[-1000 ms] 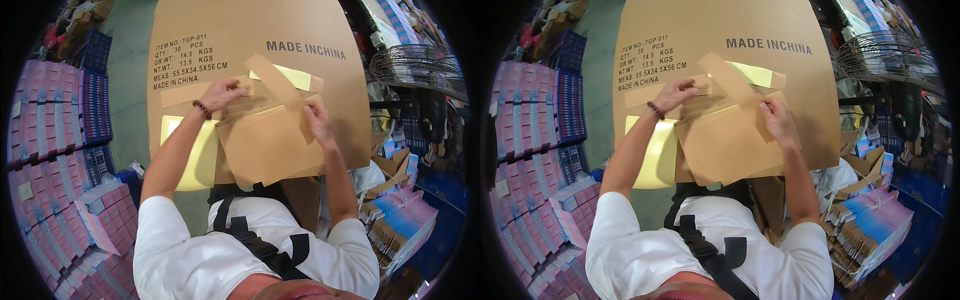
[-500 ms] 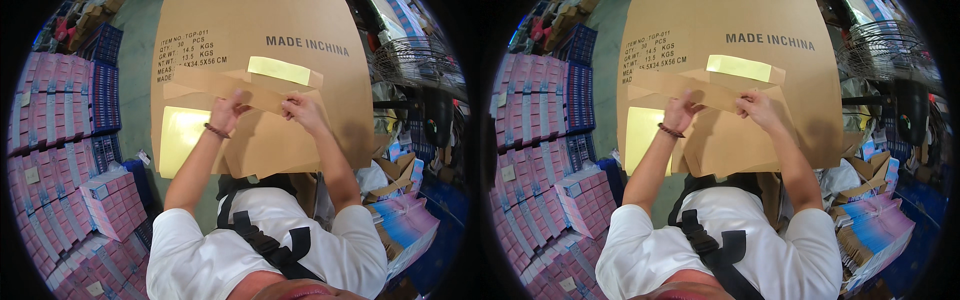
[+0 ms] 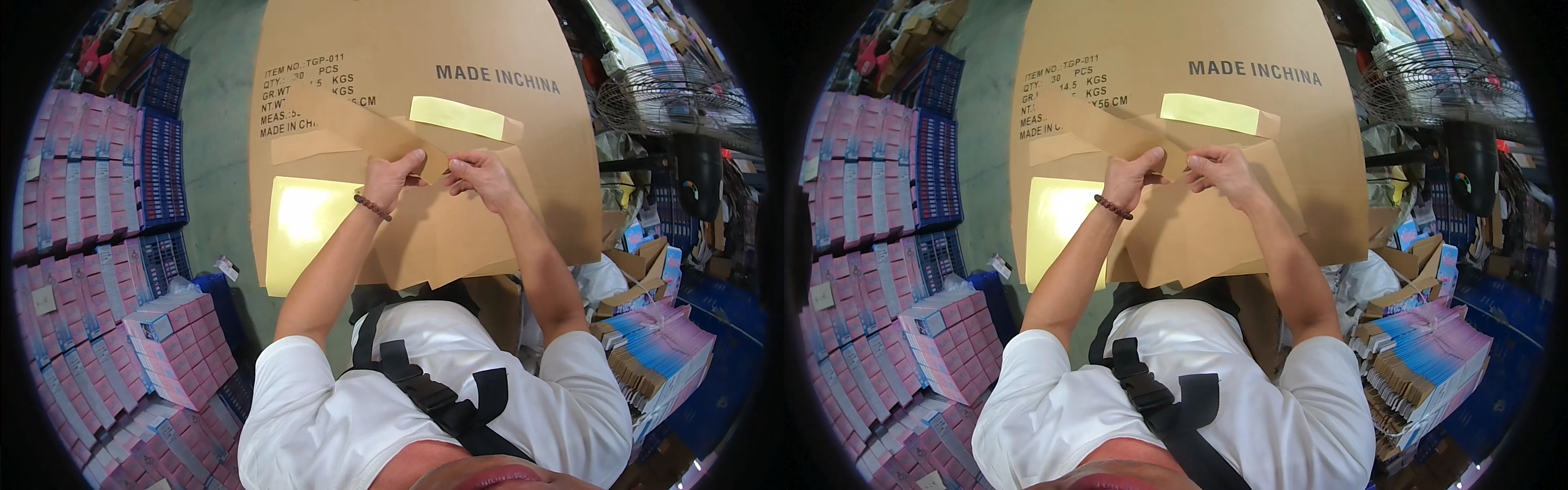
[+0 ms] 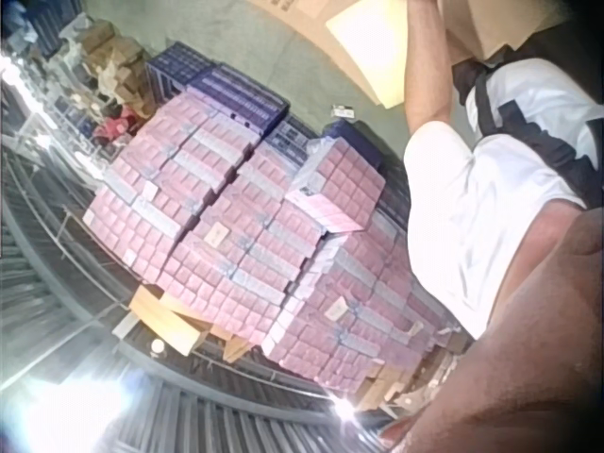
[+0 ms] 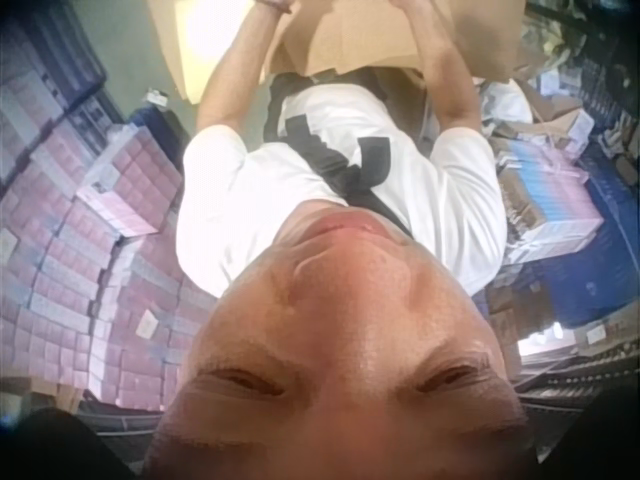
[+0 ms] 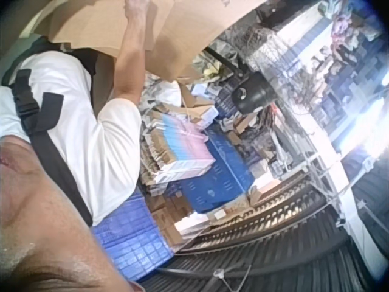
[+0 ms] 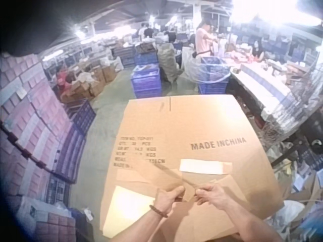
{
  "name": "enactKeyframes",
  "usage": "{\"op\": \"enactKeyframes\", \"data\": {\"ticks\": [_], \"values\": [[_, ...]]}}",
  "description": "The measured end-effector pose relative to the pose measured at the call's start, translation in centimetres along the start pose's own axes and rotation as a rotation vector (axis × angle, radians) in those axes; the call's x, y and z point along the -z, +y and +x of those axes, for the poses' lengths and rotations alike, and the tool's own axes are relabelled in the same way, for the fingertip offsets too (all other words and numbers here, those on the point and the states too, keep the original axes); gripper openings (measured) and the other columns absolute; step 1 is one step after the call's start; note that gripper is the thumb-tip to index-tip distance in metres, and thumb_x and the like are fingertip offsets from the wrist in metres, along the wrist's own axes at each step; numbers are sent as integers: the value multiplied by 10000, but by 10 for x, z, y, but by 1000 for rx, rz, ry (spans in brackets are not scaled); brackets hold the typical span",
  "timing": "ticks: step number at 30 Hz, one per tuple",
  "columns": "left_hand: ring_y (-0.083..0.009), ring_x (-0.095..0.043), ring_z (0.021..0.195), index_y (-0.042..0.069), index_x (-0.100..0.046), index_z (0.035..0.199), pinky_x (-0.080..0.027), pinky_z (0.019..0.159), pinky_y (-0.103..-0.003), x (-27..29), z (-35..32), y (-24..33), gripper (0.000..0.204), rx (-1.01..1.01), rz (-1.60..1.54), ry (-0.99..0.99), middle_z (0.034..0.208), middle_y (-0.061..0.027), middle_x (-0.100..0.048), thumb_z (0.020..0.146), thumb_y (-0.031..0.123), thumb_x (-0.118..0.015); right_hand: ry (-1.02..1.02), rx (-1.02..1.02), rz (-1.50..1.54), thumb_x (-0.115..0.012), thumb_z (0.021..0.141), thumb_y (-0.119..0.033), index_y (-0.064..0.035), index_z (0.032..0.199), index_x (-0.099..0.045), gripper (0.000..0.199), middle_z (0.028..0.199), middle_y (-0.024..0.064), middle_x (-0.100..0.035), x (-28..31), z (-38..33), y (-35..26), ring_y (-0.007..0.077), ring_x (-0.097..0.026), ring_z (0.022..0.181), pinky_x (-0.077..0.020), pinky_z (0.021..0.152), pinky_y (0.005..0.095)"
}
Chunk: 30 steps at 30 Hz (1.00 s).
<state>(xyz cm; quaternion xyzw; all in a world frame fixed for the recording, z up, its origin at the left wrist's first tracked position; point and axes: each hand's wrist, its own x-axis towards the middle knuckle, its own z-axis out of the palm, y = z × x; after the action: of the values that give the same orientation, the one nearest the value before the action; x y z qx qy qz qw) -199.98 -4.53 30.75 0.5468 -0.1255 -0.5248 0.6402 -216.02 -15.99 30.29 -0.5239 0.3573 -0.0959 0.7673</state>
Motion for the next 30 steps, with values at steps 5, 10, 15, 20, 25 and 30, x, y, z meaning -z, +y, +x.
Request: {"op": "enactKeyframes", "data": {"ticks": [5,10,15,20,25,30], "values": [[-156,-597,663,-1,-623,903,-540,496,-294,5,-1,5,200,-91,52,-61,786,-57,-614,801,157,-690,65,48,-143,-614,873,-147,70,988,-611,246,782,112,-631,-14,4,-3,160,-618,667,-534,610,264],[-144,-601,647,-5,-628,894,-536,496,-272,14,-1,16,194,-65,166,-69,778,-58,-622,799,156,-683,7,46,-188,-632,846,-154,110,1026,-594,322,851,151,-651,-18,0,-14,165,-636,726,-540,649,283],[-130,-612,654,0,-641,882,-526,486,-253,18,-2,27,168,-138,301,-119,779,-59,-634,806,148,-666,-14,36,-311,-634,797,-131,126,985,-602,320,809,146,-658,-23,1,-25,169,-639,681,-532,635,276],[-129,-615,644,-10,-643,886,-519,480,-247,13,-9,28,163,-206,340,-123,785,-66,-641,815,137,-646,64,73,-465,-611,755,-110,105,941,-613,284,724,130,-656,-30,9,-17,148,-631,629,-515,591,258],[-147,-609,599,-38,-637,870,-529,464,-257,13,-14,19,173,-179,248,4,781,-83,-638,812,124,-655,150,75,-464,-611,744,-84,65,934,-623,242,757,123,-665,-38,8,-6,124,-627,649,-510,593,254],[-183,-606,566,-80,-622,856,-552,454,-285,21,-18,15,195,-159,-10,140,776,-124,-632,802,100,-673,337,461,-610,-639,807,-126,31,892,-643,179,823,94,-662,-45,-11,-5,130,-631,697,-516,634,248]]}}
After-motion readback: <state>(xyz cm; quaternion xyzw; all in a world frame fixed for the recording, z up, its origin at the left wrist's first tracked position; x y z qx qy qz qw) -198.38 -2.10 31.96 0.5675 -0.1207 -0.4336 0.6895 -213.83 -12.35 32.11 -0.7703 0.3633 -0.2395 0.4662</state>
